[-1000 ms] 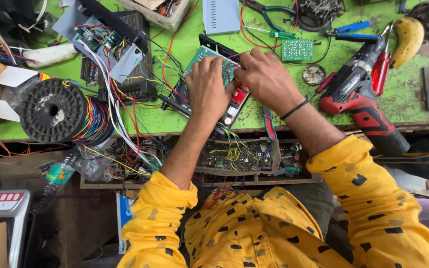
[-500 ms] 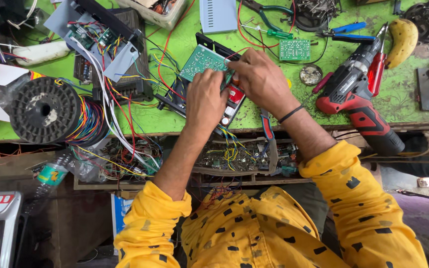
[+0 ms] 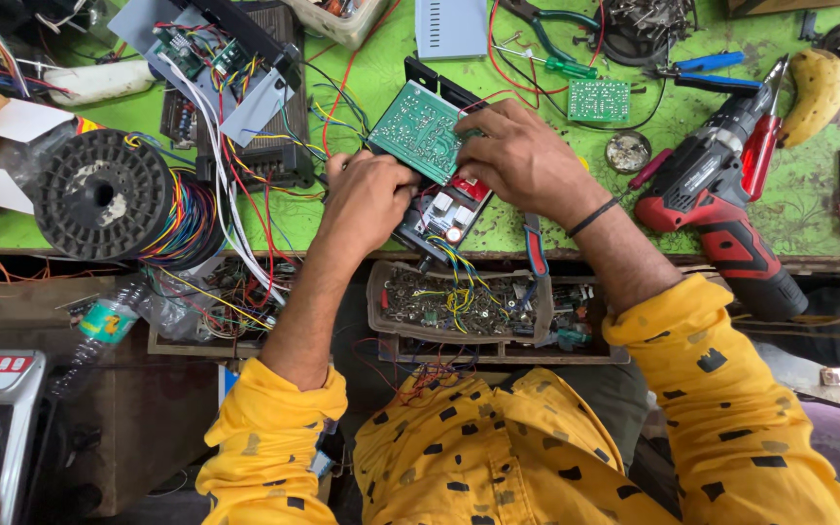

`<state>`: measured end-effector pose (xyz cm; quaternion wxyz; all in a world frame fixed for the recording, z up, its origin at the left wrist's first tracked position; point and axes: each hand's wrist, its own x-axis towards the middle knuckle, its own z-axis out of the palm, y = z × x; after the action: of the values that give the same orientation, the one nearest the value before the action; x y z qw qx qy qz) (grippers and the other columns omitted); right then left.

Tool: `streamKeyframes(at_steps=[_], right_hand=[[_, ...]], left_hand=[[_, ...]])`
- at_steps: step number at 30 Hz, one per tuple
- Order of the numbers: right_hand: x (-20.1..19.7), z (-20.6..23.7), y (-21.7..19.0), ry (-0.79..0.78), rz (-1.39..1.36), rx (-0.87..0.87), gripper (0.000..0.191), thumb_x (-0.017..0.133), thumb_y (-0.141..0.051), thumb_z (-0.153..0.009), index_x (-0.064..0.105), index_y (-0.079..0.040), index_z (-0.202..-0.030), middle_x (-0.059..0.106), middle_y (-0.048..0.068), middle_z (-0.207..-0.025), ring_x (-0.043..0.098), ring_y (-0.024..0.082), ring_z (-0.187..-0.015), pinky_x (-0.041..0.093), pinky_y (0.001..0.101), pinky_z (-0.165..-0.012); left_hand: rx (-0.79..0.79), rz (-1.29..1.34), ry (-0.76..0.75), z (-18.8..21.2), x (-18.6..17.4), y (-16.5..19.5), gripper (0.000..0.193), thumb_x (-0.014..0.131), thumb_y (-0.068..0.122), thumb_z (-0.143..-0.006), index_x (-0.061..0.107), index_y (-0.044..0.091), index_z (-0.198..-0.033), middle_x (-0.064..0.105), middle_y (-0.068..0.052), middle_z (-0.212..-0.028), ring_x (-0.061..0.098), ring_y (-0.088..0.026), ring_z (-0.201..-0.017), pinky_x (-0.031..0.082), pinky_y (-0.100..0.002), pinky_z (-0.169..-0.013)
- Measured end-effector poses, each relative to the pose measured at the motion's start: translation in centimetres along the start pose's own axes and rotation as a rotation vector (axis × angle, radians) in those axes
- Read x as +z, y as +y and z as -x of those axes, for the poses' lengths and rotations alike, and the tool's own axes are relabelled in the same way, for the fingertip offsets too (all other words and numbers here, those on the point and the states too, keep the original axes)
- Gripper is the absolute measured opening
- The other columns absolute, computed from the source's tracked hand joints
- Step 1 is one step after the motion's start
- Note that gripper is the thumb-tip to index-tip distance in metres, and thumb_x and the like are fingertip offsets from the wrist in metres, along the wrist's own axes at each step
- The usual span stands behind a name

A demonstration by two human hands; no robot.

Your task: The person is repairing an electronic device by soldering wires to a circuit board. They use pliers to strip and cut wires, then a soldering iron to attach them to the board. The person also uses a small container to apply flux or solder paste to the connections.

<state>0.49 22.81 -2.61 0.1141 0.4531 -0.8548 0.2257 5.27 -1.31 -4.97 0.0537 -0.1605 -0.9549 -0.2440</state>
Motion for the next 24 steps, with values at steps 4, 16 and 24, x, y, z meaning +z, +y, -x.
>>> streamKeyframes(at_steps=[4,16,24], right_hand=[[0.8,-0.2,0.0,-0.007,0.053,0.022,0.014,0.077,-0.024,-0.090,0.074,-0.012,-0.096,0.065,0.006,-0.117,0.058,0.030,-0.108,0.051,0.0412,-0.094],[0.6,1.1,0.5,0.043,0.043,0.006,0.019,0.067,-0.002,-0.093,0.074,-0.006,-0.110,0.069,0.005,-0.114,0.064,0.026,-0.105,0.054,0.0384,-0.094],[0.8,1.1,0.6,0.044,0.057,0.032,0.026,0.068,0.002,-0.084,0.076,-0.007,-0.107,0.071,0.008,-0.113,0.063,0.028,-0.102,0.054,0.0375,-0.091]], left_hand=[[-0.064,-0.030,-0.094,-0.2,-0.2,0.5,0.018,0.069,0.012,-0.085,0.081,0.019,-0.096,0.075,-0.008,-0.092,0.065,-0.031,-0.097,0.031,-0.051,-0.095],[-0.141,0.071,-0.188,-0.7,-0.1,0.7,0.012,0.077,0.028,-0.085,0.082,0.019,-0.091,0.076,-0.007,-0.089,0.065,-0.029,-0.097,0.032,-0.049,-0.100],[-0.124,-0.291,0.071,-0.4,1.3,1.4,0.014,0.082,0.022,-0.069,0.079,0.012,-0.079,0.073,-0.010,-0.094,0.062,-0.034,-0.102,0.032,-0.053,-0.099]])
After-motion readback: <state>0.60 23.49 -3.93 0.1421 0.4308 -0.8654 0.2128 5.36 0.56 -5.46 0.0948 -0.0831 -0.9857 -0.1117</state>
